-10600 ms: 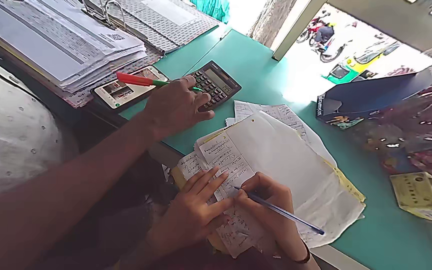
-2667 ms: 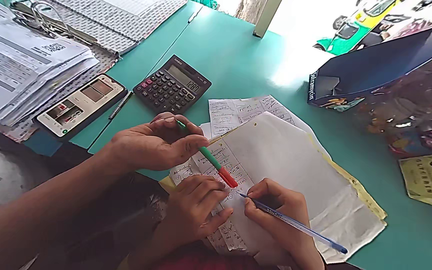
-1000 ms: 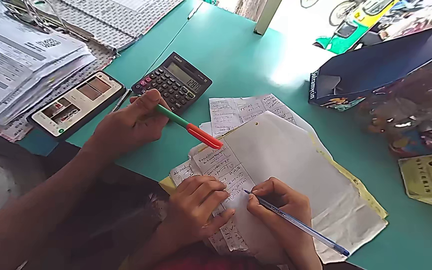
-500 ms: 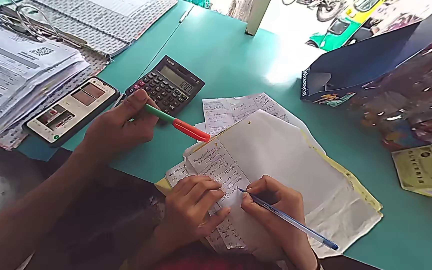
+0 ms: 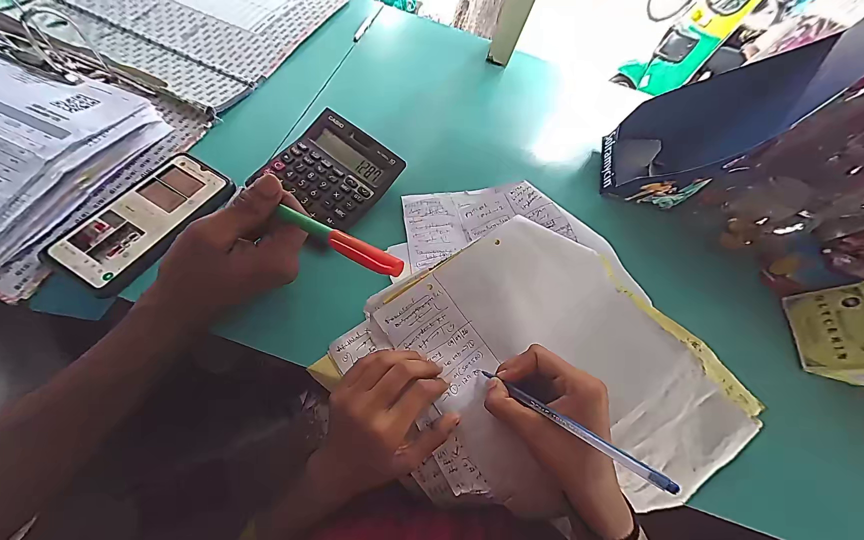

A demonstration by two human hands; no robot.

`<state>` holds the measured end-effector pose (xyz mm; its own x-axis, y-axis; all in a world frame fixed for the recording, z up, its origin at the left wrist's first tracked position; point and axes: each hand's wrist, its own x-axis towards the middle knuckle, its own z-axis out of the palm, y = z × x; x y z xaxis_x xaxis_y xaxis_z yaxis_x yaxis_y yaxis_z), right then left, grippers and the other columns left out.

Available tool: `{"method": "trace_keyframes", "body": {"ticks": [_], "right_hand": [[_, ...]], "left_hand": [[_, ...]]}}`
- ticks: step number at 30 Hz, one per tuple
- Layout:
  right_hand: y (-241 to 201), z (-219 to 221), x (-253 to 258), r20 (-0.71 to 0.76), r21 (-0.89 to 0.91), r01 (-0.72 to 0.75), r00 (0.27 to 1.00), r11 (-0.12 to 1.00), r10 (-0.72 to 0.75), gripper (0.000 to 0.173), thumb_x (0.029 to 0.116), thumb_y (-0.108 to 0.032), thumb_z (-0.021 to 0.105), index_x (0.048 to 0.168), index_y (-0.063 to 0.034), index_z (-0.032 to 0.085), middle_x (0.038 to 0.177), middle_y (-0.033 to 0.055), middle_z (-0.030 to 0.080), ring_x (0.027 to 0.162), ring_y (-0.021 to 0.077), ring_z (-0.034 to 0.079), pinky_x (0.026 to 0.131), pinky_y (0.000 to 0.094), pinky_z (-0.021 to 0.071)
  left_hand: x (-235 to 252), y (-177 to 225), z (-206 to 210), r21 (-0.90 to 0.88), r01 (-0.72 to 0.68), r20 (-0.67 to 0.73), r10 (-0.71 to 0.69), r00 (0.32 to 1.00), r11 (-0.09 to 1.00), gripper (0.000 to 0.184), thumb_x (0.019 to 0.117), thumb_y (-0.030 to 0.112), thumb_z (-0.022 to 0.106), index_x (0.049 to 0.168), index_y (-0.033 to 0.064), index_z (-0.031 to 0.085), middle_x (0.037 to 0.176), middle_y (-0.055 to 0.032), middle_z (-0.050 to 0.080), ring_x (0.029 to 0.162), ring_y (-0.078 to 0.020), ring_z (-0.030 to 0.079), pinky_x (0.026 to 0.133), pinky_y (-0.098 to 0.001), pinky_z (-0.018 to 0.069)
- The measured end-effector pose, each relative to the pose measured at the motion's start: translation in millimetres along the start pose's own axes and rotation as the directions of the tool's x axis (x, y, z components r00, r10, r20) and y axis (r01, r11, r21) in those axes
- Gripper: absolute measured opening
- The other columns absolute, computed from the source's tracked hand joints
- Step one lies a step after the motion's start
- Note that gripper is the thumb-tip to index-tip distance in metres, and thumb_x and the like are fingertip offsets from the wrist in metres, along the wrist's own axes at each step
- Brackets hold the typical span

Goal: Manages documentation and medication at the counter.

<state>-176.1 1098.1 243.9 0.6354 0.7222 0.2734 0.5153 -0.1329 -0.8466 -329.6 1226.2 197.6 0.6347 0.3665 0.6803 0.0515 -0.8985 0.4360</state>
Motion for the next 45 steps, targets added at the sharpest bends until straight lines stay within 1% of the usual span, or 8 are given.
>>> {"method": "trace_keyframes", "body": {"ticks": [6, 26, 29, 34, 37, 41, 43, 45], "right_hand": [[-1.9, -0.2, 0.8, -0.002, 0.019, -0.030, 1.000, 0.999, 0.030, 0.006, 0.0734, -0.011, 0.071, 0.076, -0.0108, 0.065, 0.067, -0.0111, 0.064, 0.056, -0.0108, 0.055, 0.049, 0.0072, 0.0444], [-2.7, 0.9, 1.4, -0.024, 0.004, -0.037, 0.999, 0.999, 0.037, 0.006, 0.0743, -0.010, 0.070, 0.077, -0.0099, 0.066, 0.066, -0.0107, 0.064, 0.055, -0.0105, 0.056, 0.049, 0.0074, 0.0458], [-1.6, 0.3, -0.2, -0.023, -0.016, -0.024, 0.999, 1.000, 0.023, 0.006, 0.0737, -0.011, 0.071, 0.076, -0.0091, 0.065, 0.066, -0.0097, 0.064, 0.055, -0.0108, 0.055, 0.049, 0.0068, 0.0441], [-2.4, -1.0, 0.8, -0.037, 0.015, -0.060, 0.997, 0.998, 0.061, 0.007, 0.0739, -0.012, 0.070, 0.076, -0.0120, 0.064, 0.066, -0.0123, 0.063, 0.055, -0.0107, 0.056, 0.049, 0.0077, 0.0456], [-2.7, -1.5, 0.6, -0.016, 0.008, -0.068, 0.998, 0.998, 0.068, 0.007, 0.0741, -0.011, 0.070, 0.076, -0.0117, 0.064, 0.065, -0.0117, 0.062, 0.054, -0.0096, 0.055, 0.048, 0.0083, 0.0447], [-7.0, -8.3, 0.1, 0.018, 0.162, -0.044, 0.999, 0.986, 0.042, 0.007, 0.0783, -0.008, 0.069, 0.082, -0.0116, 0.064, 0.073, -0.0112, 0.067, 0.058, -0.0067, 0.059, 0.052, 0.0099, 0.0501], [-10.9, -9.0, -6.1, 0.094, 0.190, -0.018, 0.996, 0.982, 0.000, 0.008, 0.0795, -0.010, 0.071, 0.084, -0.0104, 0.065, 0.076, -0.0104, 0.068, 0.062, -0.0070, 0.061, 0.055, 0.0096, 0.0521], [-14.8, -3.0, -13.6, 0.175, 0.203, 0.024, 0.983, 0.979, -0.060, 0.008, 0.0802, -0.010, 0.072, 0.082, -0.0074, 0.065, 0.076, -0.0070, 0.068, 0.064, -0.0074, 0.062, 0.057, 0.0087, 0.0523]], "left_hand": [[-0.3, -0.3, 0.1, 0.000, 0.001, -0.002, -0.001, 1.000, 1.000, 0.034, 0.0999, 0.046, 0.057, 0.100, 0.0164, 0.074, 0.106, -0.0030, 0.075, 0.110, -0.0169, 0.066, 0.100, -0.0300, 0.0474], [0.2, 0.5, 0.7, -0.001, 0.005, -0.008, -0.005, 1.000, 1.000, 0.034, 0.0998, 0.045, 0.057, 0.098, 0.0157, 0.074, 0.105, -0.0035, 0.075, 0.108, -0.0173, 0.067, 0.099, -0.0303, 0.0474], [-0.3, 0.9, 1.5, -0.002, 0.008, -0.004, -0.008, 1.000, 1.000, 0.033, 0.0991, 0.045, 0.058, 0.098, 0.0160, 0.074, 0.105, -0.0031, 0.075, 0.108, -0.0165, 0.067, 0.099, -0.0304, 0.0474], [0.2, -0.2, 0.7, -0.003, -0.002, -0.006, 0.002, 1.000, 1.000, 0.033, 0.0995, 0.045, 0.058, 0.098, 0.0161, 0.074, 0.105, -0.0030, 0.075, 0.109, -0.0163, 0.067, 0.100, -0.0297, 0.0469], [-1.0, 0.4, 1.5, -0.003, 0.000, -0.007, 0.000, 1.000, 1.000, 0.033, 0.0991, 0.044, 0.058, 0.098, 0.0160, 0.074, 0.105, -0.0029, 0.075, 0.109, -0.0163, 0.067, 0.100, -0.0299, 0.0471], [0.5, -0.2, 0.3, -0.008, -0.003, -0.001, 0.003, 1.000, 1.000, 0.034, 0.1000, 0.045, 0.057, 0.099, 0.0155, 0.074, 0.105, -0.0033, 0.075, 0.110, -0.0164, 0.067, 0.101, -0.0301, 0.0472], [1.7, 1.1, -1.4, -0.008, 0.008, 0.018, -0.008, 1.000, 1.000, 0.034, 0.1001, 0.044, 0.057, 0.100, 0.0148, 0.075, 0.106, -0.0038, 0.075, 0.110, -0.0169, 0.067, 0.101, -0.0306, 0.0478], [5.5, 1.8, -4.6, -0.001, 0.021, 0.053, -0.021, 0.998, 1.000, 0.033, 0.1004, 0.042, 0.058, 0.100, 0.0140, 0.075, 0.108, -0.0041, 0.075, 0.111, -0.0176, 0.067, 0.102, -0.0319, 0.0489]]}}
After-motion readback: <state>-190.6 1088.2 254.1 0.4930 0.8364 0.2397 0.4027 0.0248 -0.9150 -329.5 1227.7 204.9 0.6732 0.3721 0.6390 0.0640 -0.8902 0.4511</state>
